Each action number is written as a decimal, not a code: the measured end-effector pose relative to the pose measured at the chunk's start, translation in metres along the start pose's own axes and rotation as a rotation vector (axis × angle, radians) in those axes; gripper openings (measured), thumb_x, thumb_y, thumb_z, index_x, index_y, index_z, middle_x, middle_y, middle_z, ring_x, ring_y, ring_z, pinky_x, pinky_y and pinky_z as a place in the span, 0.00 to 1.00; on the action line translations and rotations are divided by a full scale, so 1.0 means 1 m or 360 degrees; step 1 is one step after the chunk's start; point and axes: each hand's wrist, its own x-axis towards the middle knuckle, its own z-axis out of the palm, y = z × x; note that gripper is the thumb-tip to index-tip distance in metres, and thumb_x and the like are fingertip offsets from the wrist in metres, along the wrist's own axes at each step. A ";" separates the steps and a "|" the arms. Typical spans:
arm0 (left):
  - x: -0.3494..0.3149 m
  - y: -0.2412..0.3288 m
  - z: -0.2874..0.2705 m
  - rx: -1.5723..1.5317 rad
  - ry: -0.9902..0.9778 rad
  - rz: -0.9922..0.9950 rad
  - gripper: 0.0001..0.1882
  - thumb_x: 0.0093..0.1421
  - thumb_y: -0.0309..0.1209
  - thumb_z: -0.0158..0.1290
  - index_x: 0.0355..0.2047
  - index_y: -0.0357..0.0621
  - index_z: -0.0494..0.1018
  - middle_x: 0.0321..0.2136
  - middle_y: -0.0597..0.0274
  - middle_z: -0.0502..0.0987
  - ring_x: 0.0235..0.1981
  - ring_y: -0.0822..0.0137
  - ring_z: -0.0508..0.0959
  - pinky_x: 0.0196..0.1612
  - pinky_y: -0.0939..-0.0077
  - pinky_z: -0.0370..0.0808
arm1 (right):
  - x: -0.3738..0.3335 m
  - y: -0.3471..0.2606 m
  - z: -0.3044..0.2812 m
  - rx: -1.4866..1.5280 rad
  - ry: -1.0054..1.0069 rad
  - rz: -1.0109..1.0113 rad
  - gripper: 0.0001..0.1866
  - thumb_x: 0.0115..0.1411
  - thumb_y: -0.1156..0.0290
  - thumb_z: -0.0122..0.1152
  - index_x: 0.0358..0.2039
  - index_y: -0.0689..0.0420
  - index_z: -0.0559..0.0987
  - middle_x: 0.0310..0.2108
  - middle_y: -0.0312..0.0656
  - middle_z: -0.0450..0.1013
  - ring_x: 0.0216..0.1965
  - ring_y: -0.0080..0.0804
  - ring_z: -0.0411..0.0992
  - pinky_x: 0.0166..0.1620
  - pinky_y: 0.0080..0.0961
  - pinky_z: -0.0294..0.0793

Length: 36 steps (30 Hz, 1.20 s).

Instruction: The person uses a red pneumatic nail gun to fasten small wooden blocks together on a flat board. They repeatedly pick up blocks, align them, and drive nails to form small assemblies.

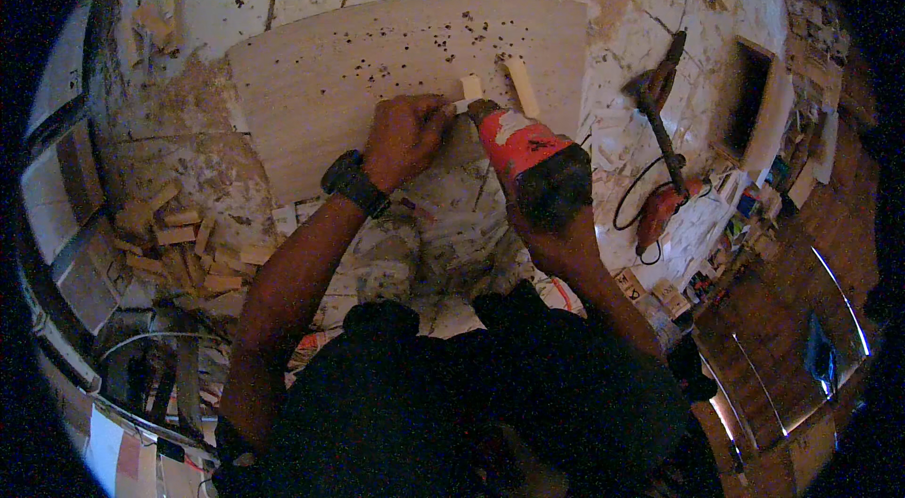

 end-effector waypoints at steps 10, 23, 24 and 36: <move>0.011 -0.009 0.006 0.0054 0.0102 0.0095 0.15 0.57 0.38 0.48 0.29 0.37 0.77 0.19 0.47 0.76 0.22 0.49 0.76 0.32 0.61 0.72 | 0.008 0.010 0.006 -0.0409 -0.0067 -0.0216 0.20 0.48 0.65 0.60 0.43 0.55 0.72 0.40 0.47 0.72 0.44 0.46 0.69 0.50 0.37 0.66; -0.011 0.000 0.026 -0.0081 -0.0064 -0.0223 0.17 0.59 0.39 0.47 0.27 0.36 0.74 0.20 0.52 0.77 0.20 0.56 0.77 0.29 0.63 0.73 | -0.008 0.025 -0.049 0.0158 0.0424 0.0030 0.15 0.45 0.75 0.63 0.36 0.60 0.73 0.31 0.36 0.72 0.30 0.25 0.71 0.35 0.26 0.71; -0.012 0.001 0.029 -0.0170 -0.0112 -0.0300 0.17 0.59 0.40 0.46 0.27 0.36 0.73 0.20 0.52 0.77 0.21 0.56 0.77 0.29 0.64 0.73 | -0.013 0.025 -0.050 0.0319 0.0373 0.0203 0.15 0.45 0.75 0.63 0.36 0.60 0.73 0.31 0.36 0.72 0.30 0.25 0.71 0.34 0.25 0.71; -0.071 0.011 0.048 0.1310 -0.0049 0.0107 0.17 0.57 0.38 0.49 0.42 0.40 0.66 0.36 0.47 0.72 0.35 0.48 0.75 0.34 0.56 0.74 | -0.056 0.040 -0.077 0.0264 0.0337 0.0565 0.21 0.42 0.72 0.65 0.40 0.60 0.74 0.33 0.39 0.73 0.33 0.30 0.72 0.38 0.29 0.72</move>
